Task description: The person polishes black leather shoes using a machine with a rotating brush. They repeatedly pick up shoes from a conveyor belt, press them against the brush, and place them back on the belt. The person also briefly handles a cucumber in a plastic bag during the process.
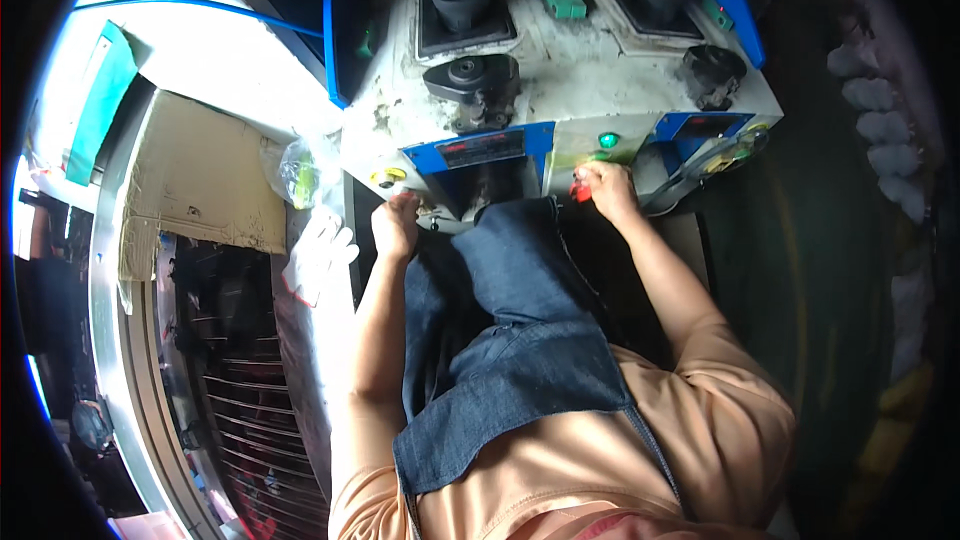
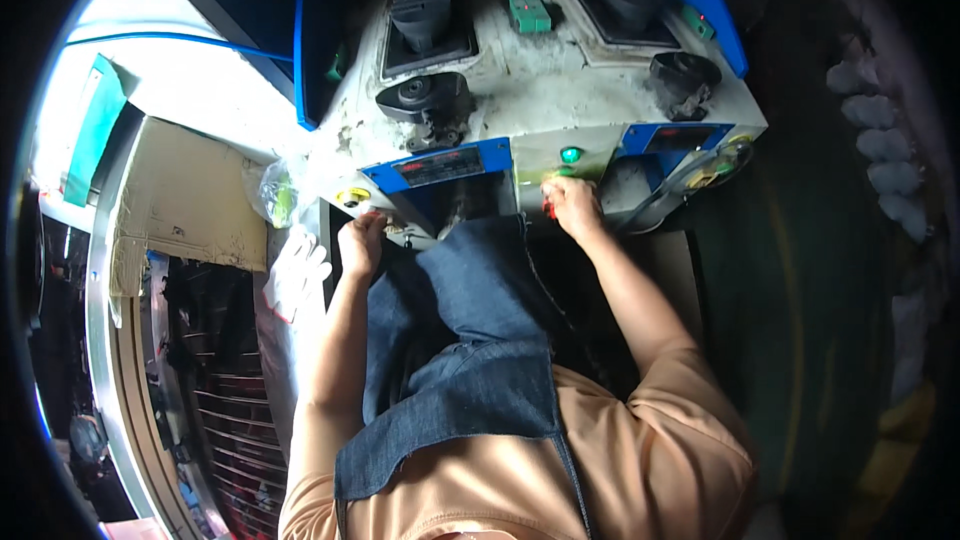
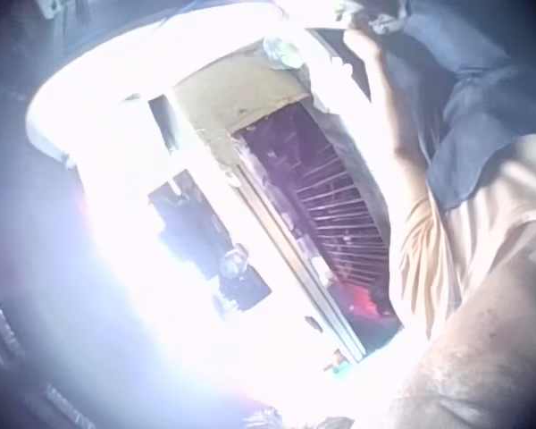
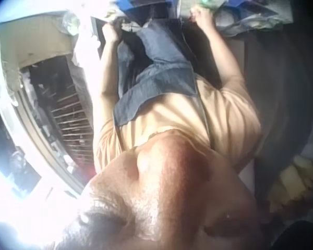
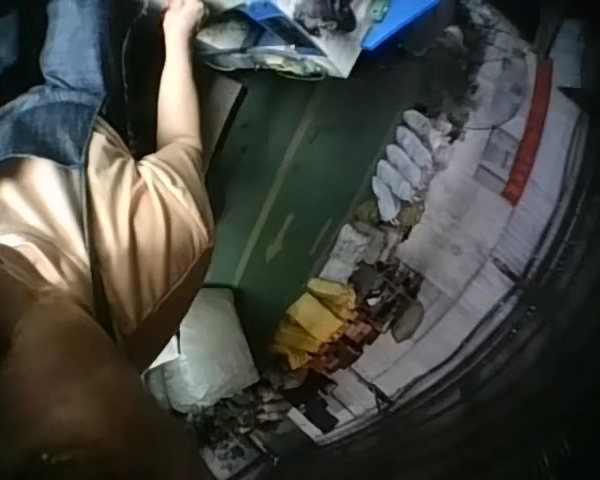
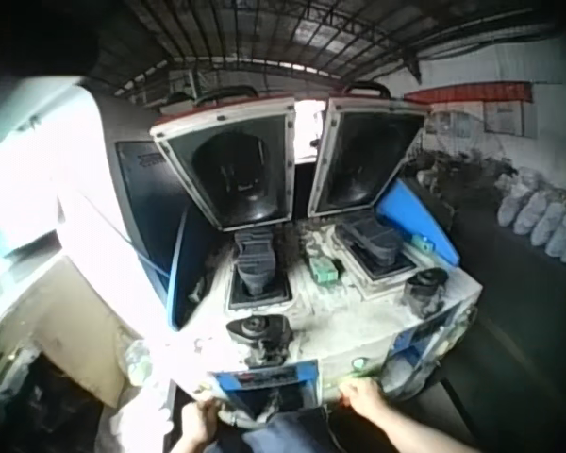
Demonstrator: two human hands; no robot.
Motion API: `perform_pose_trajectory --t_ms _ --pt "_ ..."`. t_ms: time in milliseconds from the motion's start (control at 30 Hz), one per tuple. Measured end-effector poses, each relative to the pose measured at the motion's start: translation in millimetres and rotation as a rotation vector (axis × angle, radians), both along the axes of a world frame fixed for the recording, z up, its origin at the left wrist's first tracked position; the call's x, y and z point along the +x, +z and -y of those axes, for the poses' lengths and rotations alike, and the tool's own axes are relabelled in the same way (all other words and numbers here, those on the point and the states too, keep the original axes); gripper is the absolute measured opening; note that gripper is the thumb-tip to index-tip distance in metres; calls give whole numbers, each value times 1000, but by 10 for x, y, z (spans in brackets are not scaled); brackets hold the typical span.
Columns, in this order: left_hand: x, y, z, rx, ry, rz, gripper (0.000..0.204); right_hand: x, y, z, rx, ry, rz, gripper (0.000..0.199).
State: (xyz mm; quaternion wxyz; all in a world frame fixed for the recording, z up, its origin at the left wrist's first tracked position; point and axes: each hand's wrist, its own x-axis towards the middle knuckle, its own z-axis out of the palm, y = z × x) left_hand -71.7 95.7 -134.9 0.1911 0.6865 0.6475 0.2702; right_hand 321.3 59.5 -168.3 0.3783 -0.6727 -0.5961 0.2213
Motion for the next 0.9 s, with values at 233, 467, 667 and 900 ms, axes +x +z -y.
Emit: perform_pose_trajectory --t_ms 233,467,667,900 --pt "-254 257 202 -154 -141 43 35 -35 222 160 -14 101 -88 17" --pt "-950 227 782 -146 210 -12 33 246 528 730 -120 217 -188 21" --pt "-1639 -355 1188 244 394 -98 36 404 1631 715 60 191 -230 19" --pt "-1576 -429 1285 280 406 -276 40 1231 2701 -642 416 14 361 33"
